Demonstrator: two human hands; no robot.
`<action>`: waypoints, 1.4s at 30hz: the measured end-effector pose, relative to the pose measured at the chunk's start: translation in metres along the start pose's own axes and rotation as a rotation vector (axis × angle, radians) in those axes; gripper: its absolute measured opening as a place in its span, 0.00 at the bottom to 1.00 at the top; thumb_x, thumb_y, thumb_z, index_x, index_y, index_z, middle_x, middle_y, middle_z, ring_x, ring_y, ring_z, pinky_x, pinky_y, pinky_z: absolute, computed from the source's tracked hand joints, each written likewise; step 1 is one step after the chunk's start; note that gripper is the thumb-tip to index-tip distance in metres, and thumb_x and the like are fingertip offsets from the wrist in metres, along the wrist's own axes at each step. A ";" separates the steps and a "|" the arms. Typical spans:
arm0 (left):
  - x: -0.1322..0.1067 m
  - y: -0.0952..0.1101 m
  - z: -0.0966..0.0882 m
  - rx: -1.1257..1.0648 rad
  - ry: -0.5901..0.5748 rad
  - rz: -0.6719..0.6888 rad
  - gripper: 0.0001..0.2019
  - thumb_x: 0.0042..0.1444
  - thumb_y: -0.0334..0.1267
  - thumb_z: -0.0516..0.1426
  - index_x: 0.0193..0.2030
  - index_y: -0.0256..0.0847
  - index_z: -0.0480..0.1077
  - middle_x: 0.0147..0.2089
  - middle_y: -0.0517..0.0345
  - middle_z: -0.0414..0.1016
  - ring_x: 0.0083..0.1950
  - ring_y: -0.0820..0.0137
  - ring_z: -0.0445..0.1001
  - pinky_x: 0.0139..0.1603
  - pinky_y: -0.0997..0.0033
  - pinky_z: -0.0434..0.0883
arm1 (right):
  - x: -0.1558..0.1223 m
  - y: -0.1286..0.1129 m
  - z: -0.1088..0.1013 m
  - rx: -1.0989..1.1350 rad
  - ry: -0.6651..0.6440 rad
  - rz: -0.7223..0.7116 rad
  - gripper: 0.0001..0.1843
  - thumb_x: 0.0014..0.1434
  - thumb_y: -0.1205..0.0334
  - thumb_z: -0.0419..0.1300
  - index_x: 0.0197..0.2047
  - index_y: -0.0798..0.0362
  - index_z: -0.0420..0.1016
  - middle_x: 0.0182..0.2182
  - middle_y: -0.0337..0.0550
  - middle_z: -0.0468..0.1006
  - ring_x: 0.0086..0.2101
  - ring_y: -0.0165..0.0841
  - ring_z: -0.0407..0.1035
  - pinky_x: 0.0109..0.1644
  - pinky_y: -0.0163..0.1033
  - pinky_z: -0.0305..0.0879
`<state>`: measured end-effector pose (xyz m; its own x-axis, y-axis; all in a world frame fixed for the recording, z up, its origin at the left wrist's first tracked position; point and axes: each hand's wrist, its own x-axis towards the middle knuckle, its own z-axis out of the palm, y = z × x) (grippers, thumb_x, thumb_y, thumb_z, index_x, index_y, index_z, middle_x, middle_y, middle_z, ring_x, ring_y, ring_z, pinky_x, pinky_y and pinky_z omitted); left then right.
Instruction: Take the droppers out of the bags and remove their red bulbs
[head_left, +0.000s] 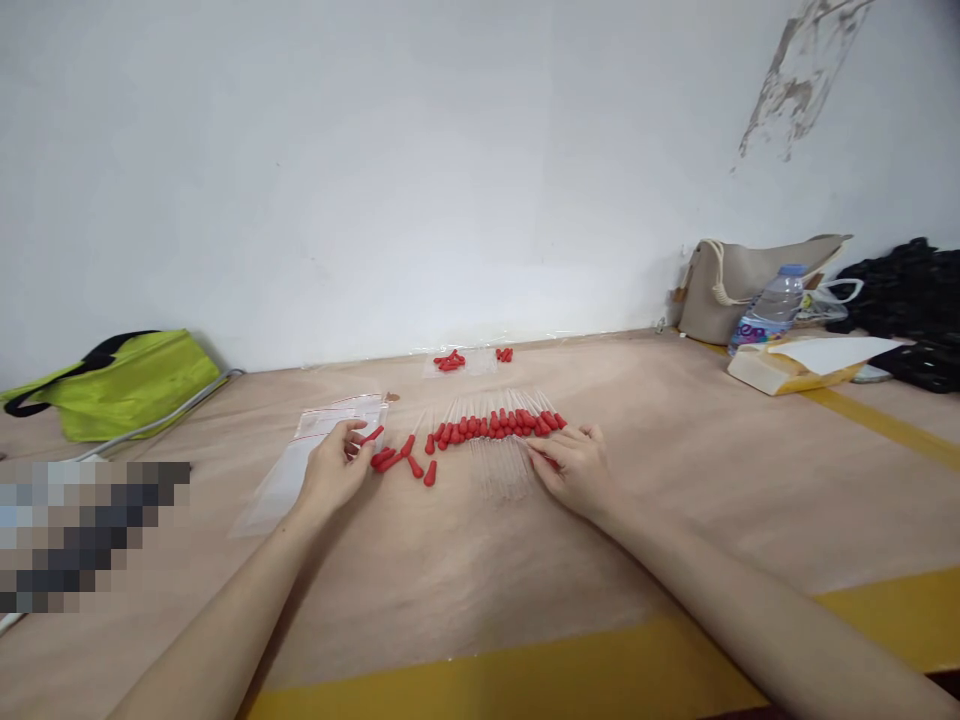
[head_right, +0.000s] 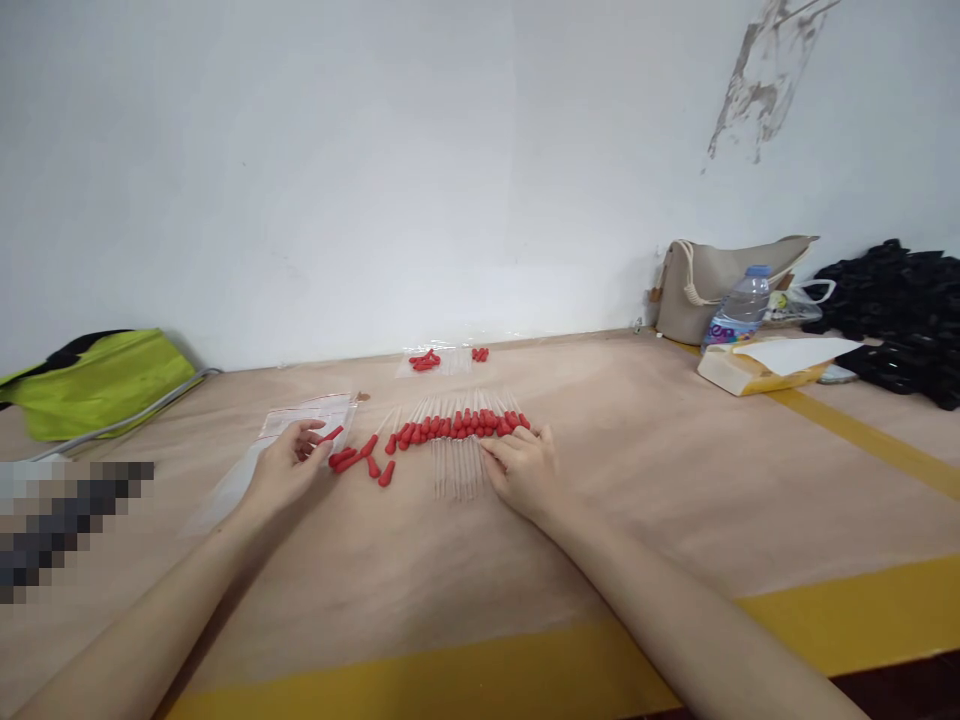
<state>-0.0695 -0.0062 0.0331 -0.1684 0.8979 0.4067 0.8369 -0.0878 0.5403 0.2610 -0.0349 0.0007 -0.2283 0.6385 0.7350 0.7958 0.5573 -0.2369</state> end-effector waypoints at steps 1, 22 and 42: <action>0.002 -0.004 0.002 -0.004 -0.018 -0.019 0.17 0.50 0.44 0.52 0.45 0.41 0.66 0.35 0.57 0.72 0.33 0.69 0.71 0.34 0.70 0.68 | 0.000 0.001 0.002 -0.011 0.005 -0.011 0.12 0.60 0.61 0.50 0.38 0.48 0.76 0.30 0.40 0.78 0.31 0.31 0.65 0.41 0.41 0.46; 0.001 -0.003 0.001 -0.002 -0.229 -0.112 0.21 0.50 0.55 0.48 0.28 0.39 0.71 0.26 0.56 0.74 0.30 0.66 0.71 0.31 0.71 0.63 | 0.005 -0.014 0.004 -0.142 -0.177 -0.175 0.23 0.54 0.42 0.51 0.35 0.53 0.73 0.30 0.45 0.75 0.33 0.33 0.61 0.42 0.42 0.45; 0.000 0.009 -0.005 0.252 -0.079 -0.010 0.18 0.52 0.50 0.47 0.33 0.41 0.73 0.36 0.51 0.73 0.39 0.62 0.70 0.38 0.68 0.64 | 0.005 -0.001 -0.001 -0.113 -0.079 0.060 0.17 0.61 0.53 0.48 0.33 0.49 0.76 0.26 0.40 0.75 0.31 0.30 0.63 0.41 0.41 0.43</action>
<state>-0.0646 -0.0089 0.0414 -0.1448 0.9301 0.3377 0.9404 0.0232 0.3392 0.2596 -0.0327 0.0054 -0.2185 0.7110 0.6683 0.8664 0.4565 -0.2025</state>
